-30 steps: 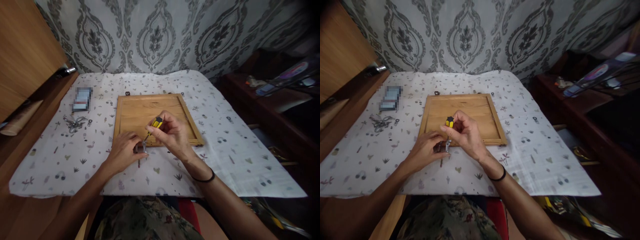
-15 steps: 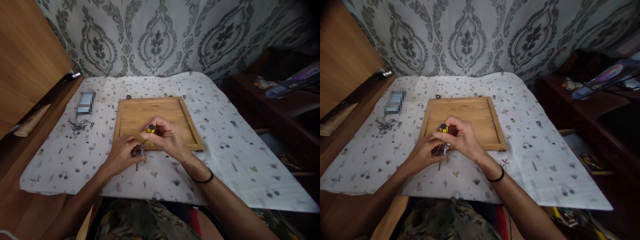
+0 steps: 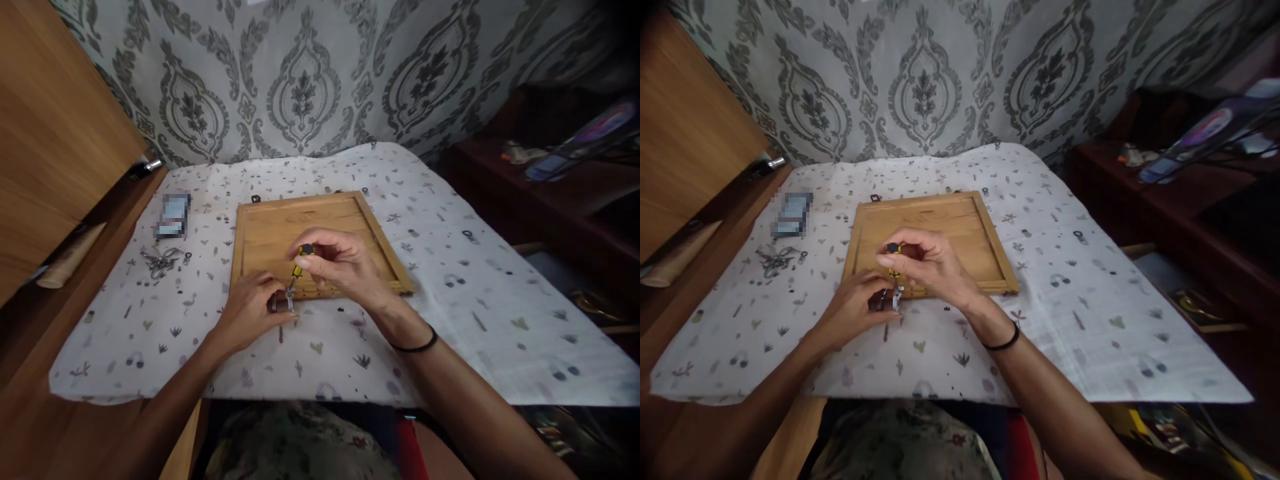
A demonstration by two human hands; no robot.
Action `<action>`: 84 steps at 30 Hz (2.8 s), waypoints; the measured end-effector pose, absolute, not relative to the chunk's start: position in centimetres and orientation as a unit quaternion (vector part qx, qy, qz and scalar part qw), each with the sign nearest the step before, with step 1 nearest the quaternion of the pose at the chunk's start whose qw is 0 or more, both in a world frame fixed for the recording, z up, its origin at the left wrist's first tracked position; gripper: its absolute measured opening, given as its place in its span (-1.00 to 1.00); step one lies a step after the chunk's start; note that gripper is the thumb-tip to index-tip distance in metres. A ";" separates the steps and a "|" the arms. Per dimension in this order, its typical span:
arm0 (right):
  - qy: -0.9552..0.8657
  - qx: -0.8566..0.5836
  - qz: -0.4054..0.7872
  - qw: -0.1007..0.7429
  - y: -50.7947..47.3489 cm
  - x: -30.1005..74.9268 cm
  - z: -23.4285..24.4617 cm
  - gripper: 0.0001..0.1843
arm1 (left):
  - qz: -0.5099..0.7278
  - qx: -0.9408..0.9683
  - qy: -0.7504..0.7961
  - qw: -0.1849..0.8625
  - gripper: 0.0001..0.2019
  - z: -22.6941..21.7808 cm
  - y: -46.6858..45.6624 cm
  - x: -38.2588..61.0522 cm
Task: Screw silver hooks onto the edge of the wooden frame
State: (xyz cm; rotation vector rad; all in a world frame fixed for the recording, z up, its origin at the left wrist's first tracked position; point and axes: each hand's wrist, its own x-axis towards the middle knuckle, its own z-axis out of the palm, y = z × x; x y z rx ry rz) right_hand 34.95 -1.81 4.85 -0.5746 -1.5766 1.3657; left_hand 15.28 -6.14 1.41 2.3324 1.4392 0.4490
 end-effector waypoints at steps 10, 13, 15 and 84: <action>-0.655 -0.271 0.544 0.450 -2.6 36.3 5.6 -0.68 | 0.165 0.827 0.512 0.162 -0.65 0.8 -6.1 15.2; -0.647 -0.281 0.546 0.452 -2.6 36.9 5.5 -0.76 | 0.177 0.827 0.510 0.154 -0.61 0.5 -6.2 15.2; -0.635 -0.290 0.535 0.475 -2.5 36.7 5.3 -0.82 | 0.180 0.827 0.510 0.153 -0.61 0.5 -6.3 15.2; -0.646 -0.303 0.525 0.464 -2.3 34.1 3.8 -0.62 | 0.176 0.824 0.509 0.173 -0.67 0.7 -6.1 15.2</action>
